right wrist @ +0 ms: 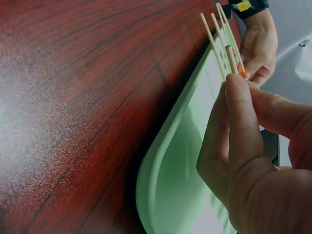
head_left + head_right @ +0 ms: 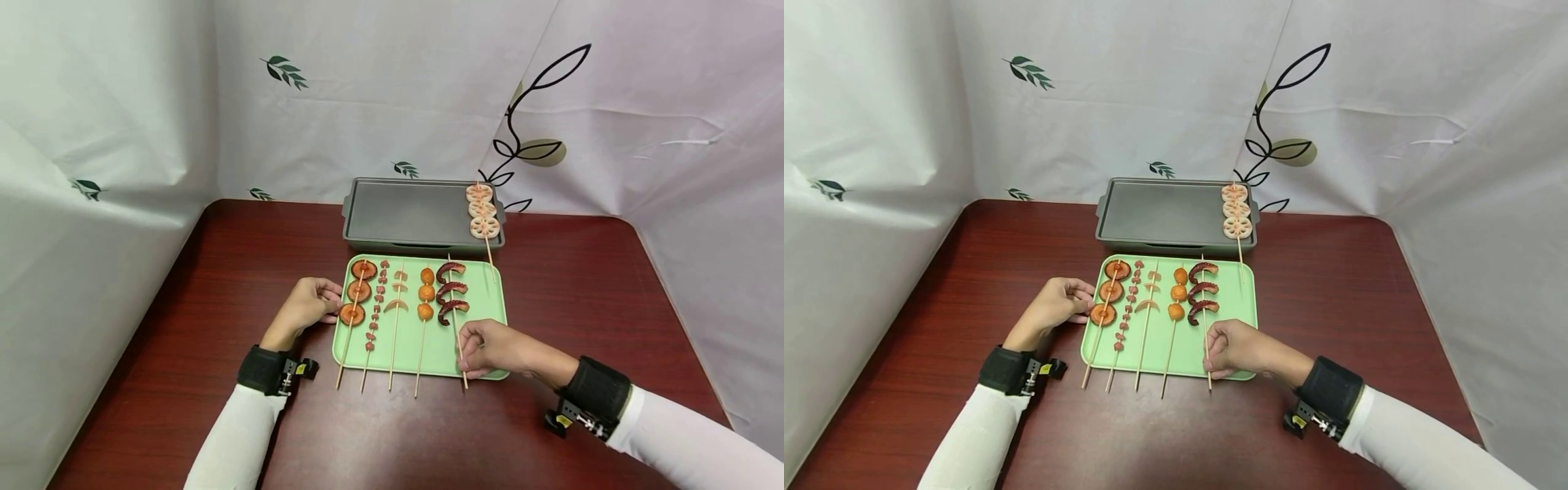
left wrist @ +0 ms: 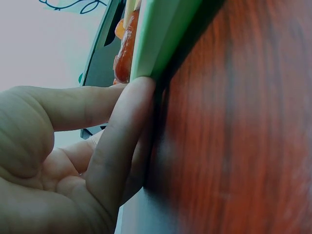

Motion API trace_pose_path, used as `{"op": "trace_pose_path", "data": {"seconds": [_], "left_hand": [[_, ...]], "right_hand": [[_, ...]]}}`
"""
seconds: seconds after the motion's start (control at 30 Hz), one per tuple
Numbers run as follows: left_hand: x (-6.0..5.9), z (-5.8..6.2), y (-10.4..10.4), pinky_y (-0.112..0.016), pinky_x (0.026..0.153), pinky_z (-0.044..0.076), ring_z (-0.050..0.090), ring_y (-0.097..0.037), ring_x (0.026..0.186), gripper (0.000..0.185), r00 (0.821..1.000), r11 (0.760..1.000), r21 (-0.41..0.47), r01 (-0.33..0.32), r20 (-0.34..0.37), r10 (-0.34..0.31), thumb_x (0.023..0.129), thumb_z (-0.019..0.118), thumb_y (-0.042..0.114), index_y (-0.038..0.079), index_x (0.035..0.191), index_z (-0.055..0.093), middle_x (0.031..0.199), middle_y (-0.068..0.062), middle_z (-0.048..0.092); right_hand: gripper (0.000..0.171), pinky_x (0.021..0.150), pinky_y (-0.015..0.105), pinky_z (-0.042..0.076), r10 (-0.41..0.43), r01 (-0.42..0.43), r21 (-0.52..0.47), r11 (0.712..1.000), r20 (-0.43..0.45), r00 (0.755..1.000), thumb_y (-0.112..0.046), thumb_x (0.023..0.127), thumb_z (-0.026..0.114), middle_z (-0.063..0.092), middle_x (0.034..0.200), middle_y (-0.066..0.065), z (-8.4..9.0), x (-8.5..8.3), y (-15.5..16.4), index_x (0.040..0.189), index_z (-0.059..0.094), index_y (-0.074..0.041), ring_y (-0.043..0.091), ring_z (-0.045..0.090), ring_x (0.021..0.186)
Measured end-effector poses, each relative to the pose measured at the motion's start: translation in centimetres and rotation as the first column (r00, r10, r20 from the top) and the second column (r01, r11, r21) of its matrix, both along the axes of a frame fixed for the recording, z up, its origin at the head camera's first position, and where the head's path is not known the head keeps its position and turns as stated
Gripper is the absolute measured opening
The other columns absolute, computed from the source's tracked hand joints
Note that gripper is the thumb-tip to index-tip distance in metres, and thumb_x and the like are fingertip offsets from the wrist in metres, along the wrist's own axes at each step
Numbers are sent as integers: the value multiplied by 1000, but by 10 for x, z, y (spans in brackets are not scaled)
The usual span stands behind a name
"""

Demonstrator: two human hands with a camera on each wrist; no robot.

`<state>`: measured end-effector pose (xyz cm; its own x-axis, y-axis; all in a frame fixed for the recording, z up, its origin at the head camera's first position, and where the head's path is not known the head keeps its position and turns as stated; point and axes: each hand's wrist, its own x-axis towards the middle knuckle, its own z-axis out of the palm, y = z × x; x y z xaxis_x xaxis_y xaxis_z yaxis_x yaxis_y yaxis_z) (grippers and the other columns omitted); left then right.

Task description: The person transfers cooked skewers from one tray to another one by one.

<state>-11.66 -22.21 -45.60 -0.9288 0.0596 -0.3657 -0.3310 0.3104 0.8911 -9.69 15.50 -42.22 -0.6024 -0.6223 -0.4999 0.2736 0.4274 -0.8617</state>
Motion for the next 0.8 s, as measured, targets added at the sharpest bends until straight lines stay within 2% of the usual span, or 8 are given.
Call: {"op": "trace_pose_path", "data": {"seconds": [0.37,0.53,0.8], "left_hand": [[1,0,0,-28,63,65,67,-14,72,29,1000,1000,10,6,-14,-6,97,59,-10,-14,125,60,94,-16,65],[2,3,0,-28,64,65,68,-14,74,26,1000,1000,1,-3,-5,3,98,60,-8,-13,124,61,95,-16,64],[1,2,0,-28,65,65,68,-14,73,27,1000,1000,6,10,-15,-10,98,60,-8,-14,124,61,95,-16,65]], "right_hand": [[20,75,33,67,8,-7,14,1000,-20,1000,7,89,73,66,84,9,-6,0,-1,101,57,7,16,71,75],[21,71,33,67,24,-24,1,1000,-43,999,7,88,73,68,82,9,-7,0,-4,101,56,8,15,71,72],[20,67,33,67,20,-18,33,999,-74,997,6,87,74,70,81,9,-13,0,-7,100,59,8,13,70,67]]}}
